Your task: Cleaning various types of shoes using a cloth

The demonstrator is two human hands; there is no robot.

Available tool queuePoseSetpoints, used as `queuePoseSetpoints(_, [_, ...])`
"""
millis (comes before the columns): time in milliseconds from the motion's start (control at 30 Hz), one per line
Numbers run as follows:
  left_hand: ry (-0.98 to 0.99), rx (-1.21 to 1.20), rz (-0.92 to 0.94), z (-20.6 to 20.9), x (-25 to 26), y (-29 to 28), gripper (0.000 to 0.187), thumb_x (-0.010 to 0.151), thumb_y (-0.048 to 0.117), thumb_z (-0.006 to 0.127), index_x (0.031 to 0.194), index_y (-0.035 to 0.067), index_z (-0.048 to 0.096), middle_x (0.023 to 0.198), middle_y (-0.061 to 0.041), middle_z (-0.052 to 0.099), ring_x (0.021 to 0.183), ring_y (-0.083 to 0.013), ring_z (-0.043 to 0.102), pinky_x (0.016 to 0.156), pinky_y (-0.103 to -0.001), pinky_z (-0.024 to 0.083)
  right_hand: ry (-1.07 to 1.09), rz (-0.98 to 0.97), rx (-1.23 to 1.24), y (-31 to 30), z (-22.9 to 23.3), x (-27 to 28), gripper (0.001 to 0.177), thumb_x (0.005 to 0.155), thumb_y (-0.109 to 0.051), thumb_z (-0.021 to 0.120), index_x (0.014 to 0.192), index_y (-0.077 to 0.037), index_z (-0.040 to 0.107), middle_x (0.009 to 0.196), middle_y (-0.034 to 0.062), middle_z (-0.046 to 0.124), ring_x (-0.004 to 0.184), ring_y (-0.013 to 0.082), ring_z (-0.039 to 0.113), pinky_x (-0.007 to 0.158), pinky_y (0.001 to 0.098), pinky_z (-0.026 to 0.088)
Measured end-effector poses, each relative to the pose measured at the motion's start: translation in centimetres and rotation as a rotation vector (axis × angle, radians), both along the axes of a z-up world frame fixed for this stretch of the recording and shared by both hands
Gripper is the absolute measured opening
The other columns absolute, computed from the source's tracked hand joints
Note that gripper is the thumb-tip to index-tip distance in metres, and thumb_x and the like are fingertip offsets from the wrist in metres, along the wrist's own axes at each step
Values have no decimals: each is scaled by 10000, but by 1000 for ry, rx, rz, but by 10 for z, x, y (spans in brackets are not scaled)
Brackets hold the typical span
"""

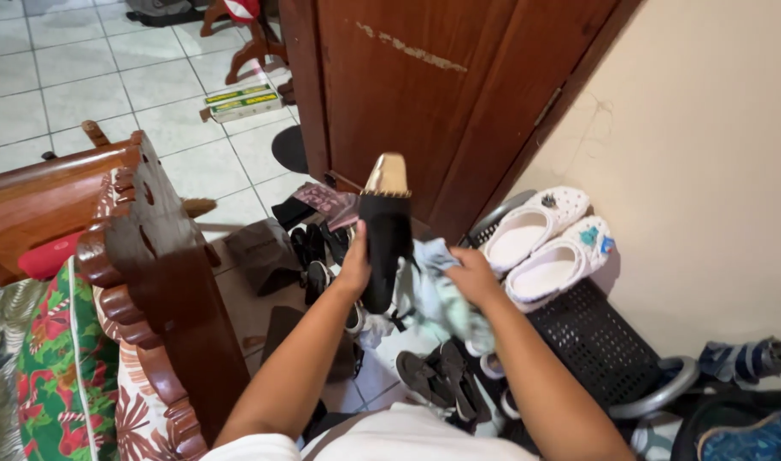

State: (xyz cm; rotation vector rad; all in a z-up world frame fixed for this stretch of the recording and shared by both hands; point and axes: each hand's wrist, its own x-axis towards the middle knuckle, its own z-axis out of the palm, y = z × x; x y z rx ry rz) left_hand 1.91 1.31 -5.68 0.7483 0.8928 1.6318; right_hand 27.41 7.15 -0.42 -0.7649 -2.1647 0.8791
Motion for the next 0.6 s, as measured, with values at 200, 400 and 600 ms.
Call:
queuePoseSetpoints(200, [-142, -236, -117, 10, 0, -20, 897, 933, 777, 344, 1256, 0, 655, 966, -175, 734, 764, -290, 728, 716, -407, 611, 53, -300, -504, 18, 48, 14, 247, 848, -55, 625, 1056, -37, 757, 868, 87, 755, 761, 189, 687, 700, 320, 567])
queuePoseSetpoints(400, [70, -166, 32, -17, 24, 1, 922, 974, 802, 393, 1405, 15, 602, 1296, -80, 703, 1151, -201, 682, 982, -308, 519, 226, -118, -173, 5, 8, -22, 264, 909, -79, 653, 1161, -3, 638, 977, 103, 722, 857, 155, 686, 748, 333, 558])
queuePoseSetpoints(600, [-415, 103, -121, 54, -15, -22, 972, 969, 807, 289, 1309, -46, 608, 1086, -217, 691, 952, -305, 695, 836, -391, 576, -480, 167, 17, -41, 17, 14, 344, 738, -59, 666, 1069, -62, 760, 1033, 145, 755, 922, 277, 713, 795, 395, 529])
